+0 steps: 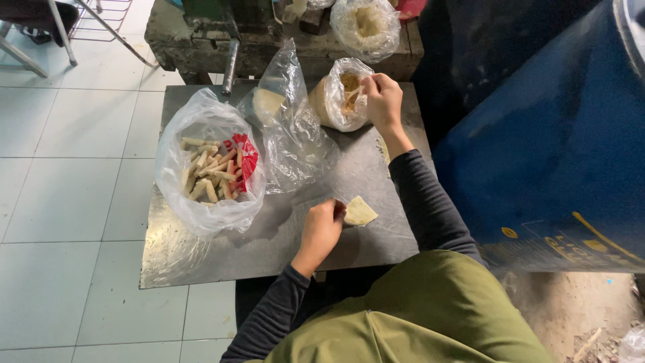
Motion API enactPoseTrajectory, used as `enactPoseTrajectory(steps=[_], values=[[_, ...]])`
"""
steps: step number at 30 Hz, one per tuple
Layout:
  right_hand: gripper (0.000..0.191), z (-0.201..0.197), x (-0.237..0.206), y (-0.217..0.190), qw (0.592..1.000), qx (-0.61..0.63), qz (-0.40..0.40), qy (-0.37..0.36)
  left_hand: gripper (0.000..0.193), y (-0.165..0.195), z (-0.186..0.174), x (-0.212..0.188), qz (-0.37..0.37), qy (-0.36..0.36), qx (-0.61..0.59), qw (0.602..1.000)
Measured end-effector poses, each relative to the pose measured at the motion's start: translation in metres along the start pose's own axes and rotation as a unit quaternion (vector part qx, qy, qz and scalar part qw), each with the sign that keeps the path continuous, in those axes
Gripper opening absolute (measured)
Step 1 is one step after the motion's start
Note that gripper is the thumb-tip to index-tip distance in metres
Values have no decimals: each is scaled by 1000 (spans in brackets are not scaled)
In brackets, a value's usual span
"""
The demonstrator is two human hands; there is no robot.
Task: The person sits at a metal table making filled pastries. They take pieces of dough, flatten and shape them by hand, spoon brown filling from a plastic-lined bag onto a wrapper, fold the wrapper over the filling into a closed shape, and place the finished item into a plastic bag holding other completed pieces.
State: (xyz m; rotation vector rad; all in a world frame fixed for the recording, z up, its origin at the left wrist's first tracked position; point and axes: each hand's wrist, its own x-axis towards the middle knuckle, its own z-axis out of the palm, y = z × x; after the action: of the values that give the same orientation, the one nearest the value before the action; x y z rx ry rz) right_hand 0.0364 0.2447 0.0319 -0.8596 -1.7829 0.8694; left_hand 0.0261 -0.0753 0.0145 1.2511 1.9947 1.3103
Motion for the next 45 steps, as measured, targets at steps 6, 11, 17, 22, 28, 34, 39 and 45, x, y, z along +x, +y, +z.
enactPoseTrajectory(steps=[6,11,17,22,28,34,39,45], values=[[18,-7,3,34,983,154,93,-34,11,-2,-1,-1,17,4,-11,1000],[19,-25,-5,37,936,319,151,-12,12,0,-4,-2,14,5,-19,1000],[19,-79,-36,1,909,388,150,-2,15,4,-7,-3,-18,-6,-50,999],[18,-124,-126,-18,914,375,146,-39,16,4,-5,-7,-43,-18,-70,996],[18,-132,-232,-26,906,353,231,-47,18,7,-5,-9,-37,-13,-61,997],[11,-129,-269,-50,989,123,48,-71,17,10,-7,-12,-28,-6,-60,998],[22,-134,-279,-76,980,-32,-137,-143,17,14,-5,-12,-22,3,-60,998],[28,-149,-283,-82,952,-116,-247,-139,15,16,-2,-15,-41,2,-19,999]])
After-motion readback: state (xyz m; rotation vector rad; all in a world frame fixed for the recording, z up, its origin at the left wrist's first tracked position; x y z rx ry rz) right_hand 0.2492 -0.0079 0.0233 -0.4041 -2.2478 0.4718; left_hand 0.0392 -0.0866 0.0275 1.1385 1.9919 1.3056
